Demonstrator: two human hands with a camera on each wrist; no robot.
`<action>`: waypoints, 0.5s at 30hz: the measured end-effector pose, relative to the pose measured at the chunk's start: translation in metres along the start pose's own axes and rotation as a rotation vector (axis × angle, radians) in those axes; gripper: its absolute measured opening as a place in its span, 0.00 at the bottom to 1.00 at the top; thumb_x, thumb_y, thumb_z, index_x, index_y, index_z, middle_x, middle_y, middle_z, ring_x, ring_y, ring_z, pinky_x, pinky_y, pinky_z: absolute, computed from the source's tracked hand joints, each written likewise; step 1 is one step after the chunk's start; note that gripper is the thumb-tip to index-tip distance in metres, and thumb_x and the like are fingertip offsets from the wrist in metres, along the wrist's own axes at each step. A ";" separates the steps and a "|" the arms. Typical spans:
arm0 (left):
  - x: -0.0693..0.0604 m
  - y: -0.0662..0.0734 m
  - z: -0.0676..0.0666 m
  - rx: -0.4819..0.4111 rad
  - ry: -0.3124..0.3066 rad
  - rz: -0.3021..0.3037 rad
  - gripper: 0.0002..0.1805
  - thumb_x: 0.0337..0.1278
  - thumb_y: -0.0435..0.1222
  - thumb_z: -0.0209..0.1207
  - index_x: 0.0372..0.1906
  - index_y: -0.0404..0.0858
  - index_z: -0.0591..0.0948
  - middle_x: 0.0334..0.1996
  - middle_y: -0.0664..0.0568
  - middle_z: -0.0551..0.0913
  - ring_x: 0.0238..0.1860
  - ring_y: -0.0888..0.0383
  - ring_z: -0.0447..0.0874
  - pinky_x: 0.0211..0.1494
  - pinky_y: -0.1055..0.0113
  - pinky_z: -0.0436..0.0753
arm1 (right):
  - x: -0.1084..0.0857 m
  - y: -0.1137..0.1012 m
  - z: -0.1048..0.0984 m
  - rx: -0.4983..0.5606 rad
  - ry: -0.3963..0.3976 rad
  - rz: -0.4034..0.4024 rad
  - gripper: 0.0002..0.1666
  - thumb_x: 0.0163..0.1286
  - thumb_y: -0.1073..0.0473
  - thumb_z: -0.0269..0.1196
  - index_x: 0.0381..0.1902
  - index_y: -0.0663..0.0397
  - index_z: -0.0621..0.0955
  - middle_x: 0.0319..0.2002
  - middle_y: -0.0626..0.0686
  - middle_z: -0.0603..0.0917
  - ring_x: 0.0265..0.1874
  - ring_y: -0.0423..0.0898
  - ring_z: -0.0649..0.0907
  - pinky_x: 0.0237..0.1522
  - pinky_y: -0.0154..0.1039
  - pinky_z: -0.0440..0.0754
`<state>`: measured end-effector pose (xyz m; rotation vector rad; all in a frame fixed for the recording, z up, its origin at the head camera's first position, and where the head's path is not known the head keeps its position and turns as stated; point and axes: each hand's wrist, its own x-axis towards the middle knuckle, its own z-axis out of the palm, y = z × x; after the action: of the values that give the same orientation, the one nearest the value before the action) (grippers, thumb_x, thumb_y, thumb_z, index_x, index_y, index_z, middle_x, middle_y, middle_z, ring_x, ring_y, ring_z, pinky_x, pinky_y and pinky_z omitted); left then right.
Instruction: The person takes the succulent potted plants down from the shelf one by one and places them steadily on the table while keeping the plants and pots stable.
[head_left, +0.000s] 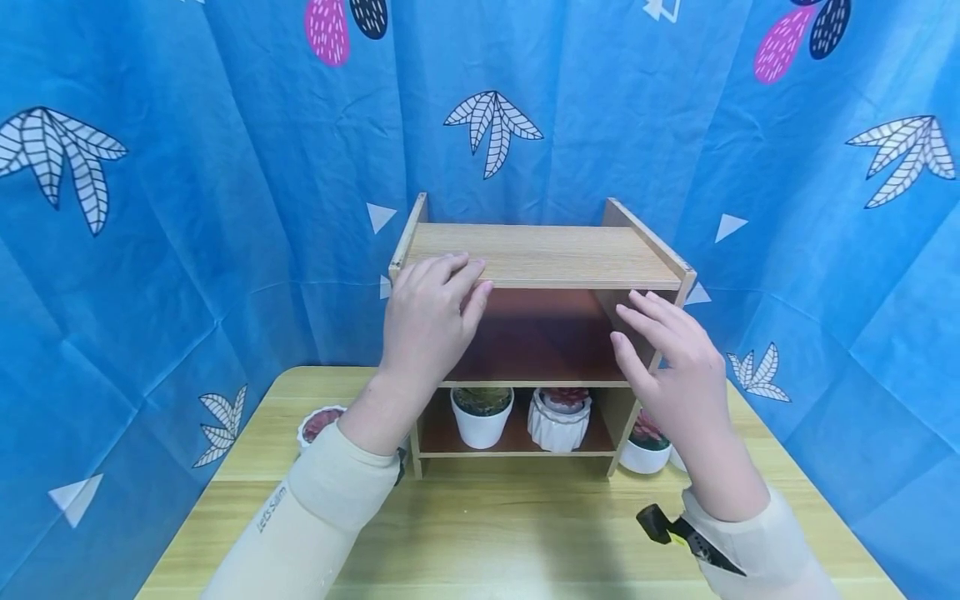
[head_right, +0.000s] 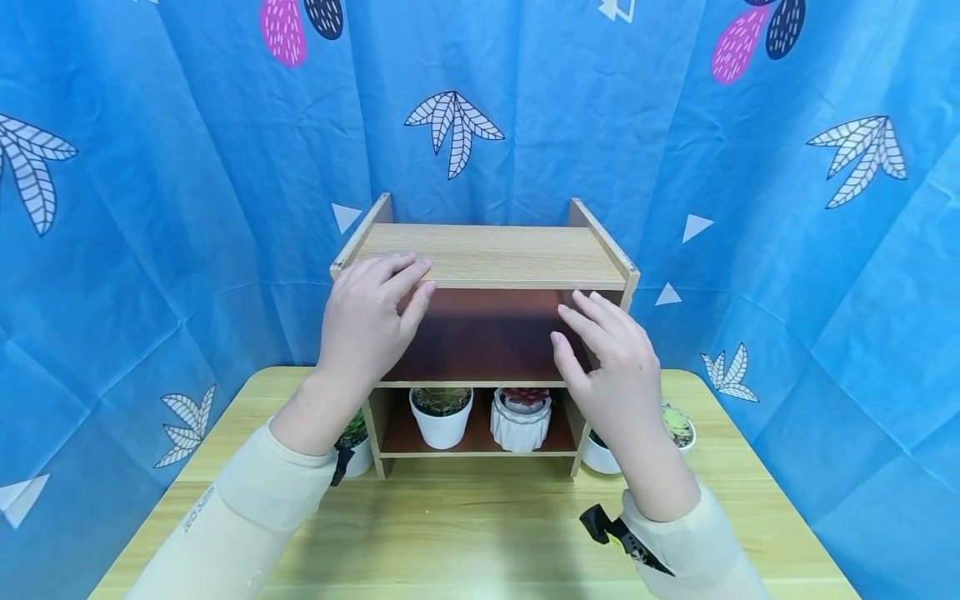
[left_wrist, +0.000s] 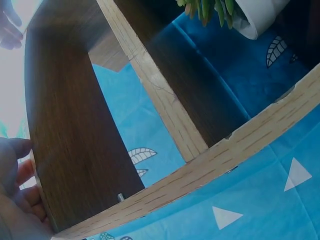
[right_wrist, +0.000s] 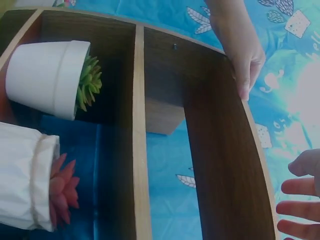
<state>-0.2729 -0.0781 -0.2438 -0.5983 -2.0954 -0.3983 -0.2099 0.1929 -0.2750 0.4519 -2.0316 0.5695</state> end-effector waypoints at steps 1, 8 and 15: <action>0.000 0.000 0.000 0.001 -0.002 -0.001 0.18 0.71 0.46 0.58 0.57 0.43 0.85 0.55 0.47 0.85 0.57 0.48 0.81 0.64 0.52 0.75 | -0.002 0.000 -0.001 0.000 -0.006 0.003 0.22 0.63 0.62 0.69 0.56 0.56 0.85 0.60 0.55 0.82 0.64 0.55 0.77 0.64 0.56 0.74; 0.000 -0.001 -0.001 -0.003 0.005 -0.001 0.18 0.70 0.45 0.58 0.57 0.43 0.86 0.54 0.47 0.85 0.57 0.48 0.82 0.64 0.52 0.75 | -0.019 0.000 -0.003 -0.011 -0.054 0.041 0.23 0.62 0.63 0.70 0.56 0.55 0.85 0.60 0.54 0.82 0.64 0.56 0.78 0.61 0.59 0.76; 0.000 -0.001 0.000 -0.007 0.020 0.004 0.17 0.69 0.45 0.59 0.56 0.42 0.86 0.54 0.46 0.86 0.56 0.48 0.82 0.63 0.51 0.75 | -0.032 0.005 0.004 -0.001 -0.076 0.052 0.23 0.60 0.65 0.71 0.55 0.56 0.86 0.59 0.55 0.83 0.62 0.56 0.79 0.58 0.61 0.76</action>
<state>-0.2733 -0.0795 -0.2438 -0.6004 -2.0742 -0.4071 -0.1999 0.1980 -0.3060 0.4270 -2.1210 0.5900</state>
